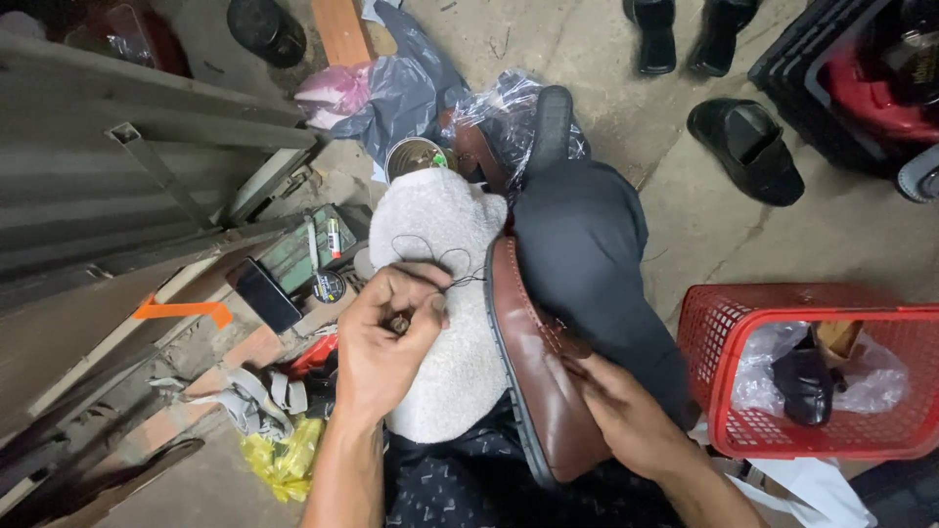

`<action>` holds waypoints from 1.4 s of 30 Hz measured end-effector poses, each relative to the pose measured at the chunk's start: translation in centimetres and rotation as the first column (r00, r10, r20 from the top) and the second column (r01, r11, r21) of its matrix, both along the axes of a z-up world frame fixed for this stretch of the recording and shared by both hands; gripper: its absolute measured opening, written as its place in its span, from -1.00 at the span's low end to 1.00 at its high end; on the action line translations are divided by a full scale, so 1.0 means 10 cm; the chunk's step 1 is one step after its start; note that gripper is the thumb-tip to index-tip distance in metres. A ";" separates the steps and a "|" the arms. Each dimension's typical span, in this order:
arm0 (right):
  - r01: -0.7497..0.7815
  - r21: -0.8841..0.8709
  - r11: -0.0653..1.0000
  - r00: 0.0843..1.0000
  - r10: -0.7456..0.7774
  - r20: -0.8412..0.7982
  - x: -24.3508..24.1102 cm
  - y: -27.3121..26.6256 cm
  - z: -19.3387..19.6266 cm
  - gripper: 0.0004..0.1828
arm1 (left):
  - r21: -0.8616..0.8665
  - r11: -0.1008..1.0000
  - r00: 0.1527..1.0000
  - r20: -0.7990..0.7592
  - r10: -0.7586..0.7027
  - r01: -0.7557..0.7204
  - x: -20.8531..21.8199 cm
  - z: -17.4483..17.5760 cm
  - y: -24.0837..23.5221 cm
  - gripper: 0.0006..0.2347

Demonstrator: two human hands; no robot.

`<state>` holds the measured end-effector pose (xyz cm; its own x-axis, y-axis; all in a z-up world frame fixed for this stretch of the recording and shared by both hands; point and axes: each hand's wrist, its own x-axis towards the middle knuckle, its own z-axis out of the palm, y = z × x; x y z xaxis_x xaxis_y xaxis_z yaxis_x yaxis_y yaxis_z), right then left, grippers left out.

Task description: The person is sewing a brown leather loafer using a needle and thread. They repeatedly pass the needle through the shoe's upper and pull the thread tight to secure the stitches. The shoe is held in place on a white cloth on their lap.

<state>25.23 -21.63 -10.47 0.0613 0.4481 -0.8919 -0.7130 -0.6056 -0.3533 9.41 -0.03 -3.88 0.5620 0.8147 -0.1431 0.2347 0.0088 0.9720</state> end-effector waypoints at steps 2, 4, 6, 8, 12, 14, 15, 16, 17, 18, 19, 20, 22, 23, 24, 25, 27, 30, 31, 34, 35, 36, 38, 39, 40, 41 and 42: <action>-0.478 0.214 0.852 0.766 0.285 0.577 0.05 -0.39 -0.29 -0.54 | -0.063 0.998 0.999 0.028 0.030 -0.028 0.03 -0.02 0.01 -0.81; -0.554 0.185 0.812 0.670 0.302 0.678 0.12 -0.29 0.03 -0.54 | -0.119 0.992 0.998 0.040 0.055 -0.050 0.05 -0.04 0.02 -0.84; -0.620 0.143 0.772 0.558 0.305 0.772 0.20 -0.28 0.22 -0.53 | -0.174 0.983 0.996 0.056 0.074 -0.063 0.08 -0.07 0.02 -0.86; -0.753 0.084 0.653 0.408 0.364 0.837 0.30 -0.34 0.29 -0.70 | -0.181 0.981 0.992 0.090 0.083 -0.065 0.12 -0.11 0.04 -0.83; -0.815 0.002 0.580 0.351 0.490 0.798 0.56 -0.71 0.22 -0.65 | -0.190 0.980 0.997 0.026 0.066 -0.060 0.16 -0.05 0.08 -0.77; -0.775 -0.157 0.613 0.194 0.466 0.863 0.68 -0.63 0.44 -0.47 | -0.171 0.984 0.999 -0.019 0.045 -0.048 0.16 0.00 0.10 -0.76; -0.772 -0.158 0.616 0.196 0.467 0.862 0.71 -0.50 0.51 -0.47 | -0.173 0.984 0.999 -0.018 0.041 -0.043 0.13 0.02 0.10 -0.76; -0.714 -0.183 0.675 0.107 0.365 0.925 0.73 -0.37 0.59 -0.47 | -0.049 0.999 0.990 -0.141 -0.001 -0.006 0.10 0.05 0.10 -0.83; -0.652 -0.195 0.733 0.006 0.262 0.965 0.76 -0.25 0.67 -0.43 | 0.069 0.997 0.964 -0.264 -0.026 0.046 0.07 0.07 0.11 -0.88; -0.650 -0.193 0.735 0.007 0.259 0.966 0.74 -0.10 0.74 -0.43 | 0.073 0.996 0.964 -0.264 -0.027 0.048 0.07 0.10 0.12 -0.88; -0.630 -0.129 0.766 0.015 0.178 0.984 0.70 0.05 0.81 -0.48 | 0.124 0.977 0.967 -0.206 -0.147 0.175 0.07 0.12 0.12 -0.86; -0.612 -0.061 0.788 0.022 0.095 0.995 0.67 0.21 0.89 -0.52 | 0.181 0.939 0.952 -0.156 -0.265 0.291 0.06 0.15 0.13 -0.82; -0.664 -0.010 0.747 0.027 0.037 0.999 0.59 0.50 0.89 -0.48 | 0.233 0.917 0.933 -0.237 -0.271 0.325 0.18 0.23 0.14 -0.83; -0.711 0.035 0.702 0.034 -0.016 0.999 0.54 0.65 0.89 -0.43 | 0.277 0.890 0.910 -0.313 -0.273 0.363 0.24 0.28 0.14 -0.81; -0.714 0.036 0.700 0.032 -0.018 0.999 0.50 0.74 0.87 -0.43 | 0.280 0.890 0.911 -0.312 -0.270 0.359 0.27 0.23 0.14 -0.81; -0.764 0.015 0.645 -0.001 -0.024 1.000 0.46 0.84 0.84 -0.35 | 0.263 0.873 0.869 -0.402 -0.288 0.411 0.30 0.19 0.14 -0.83; -0.812 -0.011 0.584 -0.035 -0.030 0.999 0.40 0.96 0.74 -0.27 | 0.241 0.856 0.820 -0.485 -0.302 0.458 0.35 0.12 0.12 -0.84; -0.856 -0.066 0.513 -0.056 0.035 0.998 0.36 0.98 0.58 -0.08 | 0.314 0.840 0.821 -0.520 -0.237 0.442 0.41 0.07 0.10 -0.87; -0.857 -0.061 0.511 -0.047 0.041 0.998 0.36 0.98 0.57 -0.09 | 0.228 0.897 0.859 -0.447 -0.249 0.378 0.41 0.09 0.10 -0.92; -0.858 -0.053 0.510 -0.029 0.055 0.998 0.37 0.96 0.58 -0.10 | 0.027 0.967 0.944 -0.224 -0.243 0.255 0.30 -0.04 0.13 -0.94; -0.858 -0.049 0.511 -0.021 0.060 0.998 0.37 0.96 0.59 -0.11 | -0.085 0.975 0.974 -0.075 -0.212 0.206 0.25 -0.12 0.14 -0.91; -0.857 -0.049 0.513 -0.020 0.062 0.998 0.38 0.96 0.60 -0.11 | -0.087 0.974 0.974 -0.076 -0.215 0.208 0.23 -0.07 0.17 -0.91; -0.860 -0.041 0.508 -0.016 0.053 0.998 0.38 0.98 0.62 -0.21 | -0.068 0.992 0.985 -0.128 -0.117 0.109 0.18 0.04 0.23 -0.89; -0.861 -0.042 0.507 -0.017 0.052 0.998 0.37 1.01 0.63 -0.21 | -0.067 0.992 0.985 -0.127 -0.116 0.108 0.18 0.08 0.23 -0.89; -0.841 -0.027 0.540 -0.029 0.005 1.000 0.37 1.03 0.63 -0.37 | -0.076 0.991 0.980 -0.153 -0.123 0.112 0.17 0.11 0.23 -0.91; -0.821 -0.011 0.571 -0.042 -0.041 0.998 0.36 1.05 0.63 -0.53 | -0.085 0.990 0.975 -0.179 -0.130 0.116 0.16 0.15 0.23 -0.90; -0.822 -0.011 0.569 -0.041 -0.040 0.998 0.36 1.07 0.63 -0.53 | -0.086 0.990 0.975 -0.180 -0.128 0.114 0.17 0.13 0.20 -0.90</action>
<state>28.84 -10.96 -4.21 0.1355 0.9850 0.1067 0.7280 -0.0259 -0.6851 11.08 1.93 -2.59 0.6143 0.7252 -0.3110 0.4133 0.0400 0.9097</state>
